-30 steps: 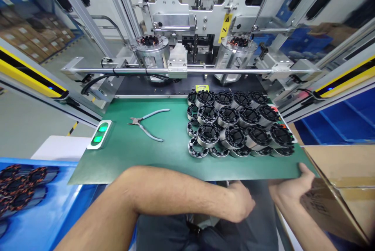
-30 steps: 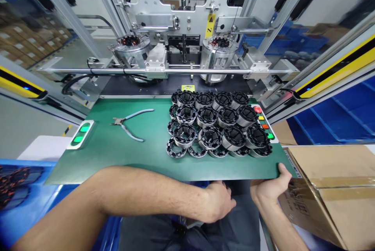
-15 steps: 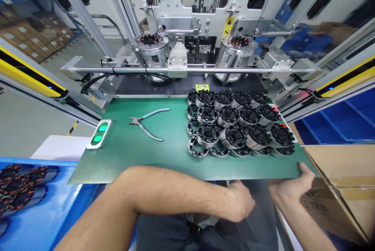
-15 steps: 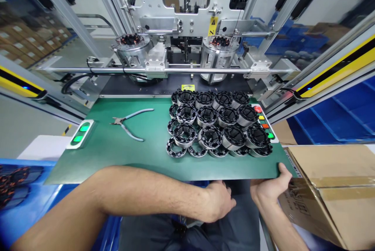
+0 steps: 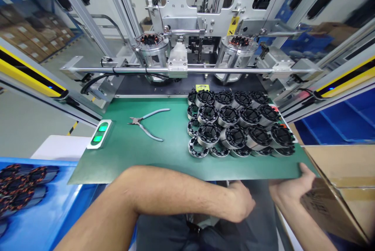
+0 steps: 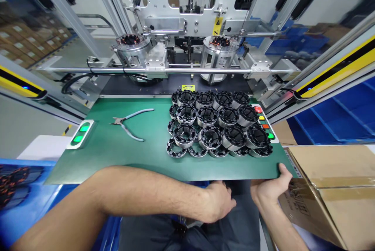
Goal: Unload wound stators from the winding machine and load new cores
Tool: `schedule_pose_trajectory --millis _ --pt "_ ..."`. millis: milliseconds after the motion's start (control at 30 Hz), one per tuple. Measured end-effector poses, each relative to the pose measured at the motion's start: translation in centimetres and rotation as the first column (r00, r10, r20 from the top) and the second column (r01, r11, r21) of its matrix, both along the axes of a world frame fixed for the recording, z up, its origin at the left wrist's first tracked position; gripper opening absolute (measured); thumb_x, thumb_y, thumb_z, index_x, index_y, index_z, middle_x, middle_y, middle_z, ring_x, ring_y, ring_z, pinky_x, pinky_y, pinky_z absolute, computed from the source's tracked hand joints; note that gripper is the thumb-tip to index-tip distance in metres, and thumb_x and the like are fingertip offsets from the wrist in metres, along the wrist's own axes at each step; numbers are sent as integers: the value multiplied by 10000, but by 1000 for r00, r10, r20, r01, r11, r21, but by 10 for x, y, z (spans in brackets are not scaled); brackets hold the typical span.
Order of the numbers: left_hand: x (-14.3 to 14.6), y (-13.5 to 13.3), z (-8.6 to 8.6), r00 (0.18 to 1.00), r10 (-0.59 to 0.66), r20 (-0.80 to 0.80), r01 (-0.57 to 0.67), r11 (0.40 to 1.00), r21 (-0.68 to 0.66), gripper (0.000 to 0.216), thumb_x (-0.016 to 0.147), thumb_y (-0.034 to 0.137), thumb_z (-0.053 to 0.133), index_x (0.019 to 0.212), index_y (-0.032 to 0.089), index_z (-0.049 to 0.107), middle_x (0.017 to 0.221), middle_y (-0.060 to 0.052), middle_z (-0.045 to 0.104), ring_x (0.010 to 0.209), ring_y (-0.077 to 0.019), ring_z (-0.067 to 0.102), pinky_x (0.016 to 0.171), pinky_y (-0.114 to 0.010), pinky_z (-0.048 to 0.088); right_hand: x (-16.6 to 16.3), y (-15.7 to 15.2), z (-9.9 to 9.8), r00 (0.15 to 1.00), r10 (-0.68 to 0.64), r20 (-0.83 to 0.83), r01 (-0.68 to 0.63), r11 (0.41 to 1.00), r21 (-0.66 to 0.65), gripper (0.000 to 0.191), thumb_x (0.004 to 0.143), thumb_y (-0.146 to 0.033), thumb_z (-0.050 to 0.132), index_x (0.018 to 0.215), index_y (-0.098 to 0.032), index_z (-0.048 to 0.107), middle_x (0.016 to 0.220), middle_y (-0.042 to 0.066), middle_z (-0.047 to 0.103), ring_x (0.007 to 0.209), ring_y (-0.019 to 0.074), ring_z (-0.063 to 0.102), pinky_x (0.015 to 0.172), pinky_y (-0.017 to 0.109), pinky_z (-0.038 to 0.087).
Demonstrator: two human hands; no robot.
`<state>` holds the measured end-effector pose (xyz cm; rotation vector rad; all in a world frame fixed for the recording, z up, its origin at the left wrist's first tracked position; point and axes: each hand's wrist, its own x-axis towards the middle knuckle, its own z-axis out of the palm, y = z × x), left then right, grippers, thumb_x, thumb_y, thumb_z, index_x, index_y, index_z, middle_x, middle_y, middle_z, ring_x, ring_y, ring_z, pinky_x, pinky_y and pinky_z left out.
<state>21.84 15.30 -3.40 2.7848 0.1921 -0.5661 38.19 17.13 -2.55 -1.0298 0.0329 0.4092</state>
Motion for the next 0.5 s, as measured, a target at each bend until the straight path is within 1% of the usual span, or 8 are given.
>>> schedule_pose_trajectory --millis 100,167,300,500 --pt "-1 2 3 1000 -12 -13 12 1000 -10 449 903 204 752 1337 183 862 1265 -209 880 1091 -348 831 856 -516 685 0 0 0 1000 15 10 -15 1000 -2 214 840 -346 638 994 -245 745 1065 6 800 1025 235 809 689 328 751" --pt "-2 3 7 999 -28 -42 27 999 -17 474 916 212 738 1376 173 843 1329 -214 868 1132 -356 827 877 -528 688 0 0 0 1000 18 10 -18 1000 -4 218 852 -339 626 1007 -242 744 1078 4 803 1019 227 809 706 325 752" --pt "-3 5 11 995 -55 -86 53 998 -17 489 956 228 701 1426 160 818 1410 -219 845 1203 -368 819 934 -549 688 0 0 0 1000 4 11 -4 1000 5 229 836 -344 641 1006 -232 744 1092 28 808 1030 241 816 747 315 754" --pt "-2 1 5 1000 -6 -22 6 1000 -5 447 904 222 761 1339 194 863 1302 -206 876 1101 -358 833 913 -552 689 -1 0 0 1000 4 20 -5 1000 11 180 825 -353 649 932 -240 739 1073 29 807 1072 250 811 725 303 747"
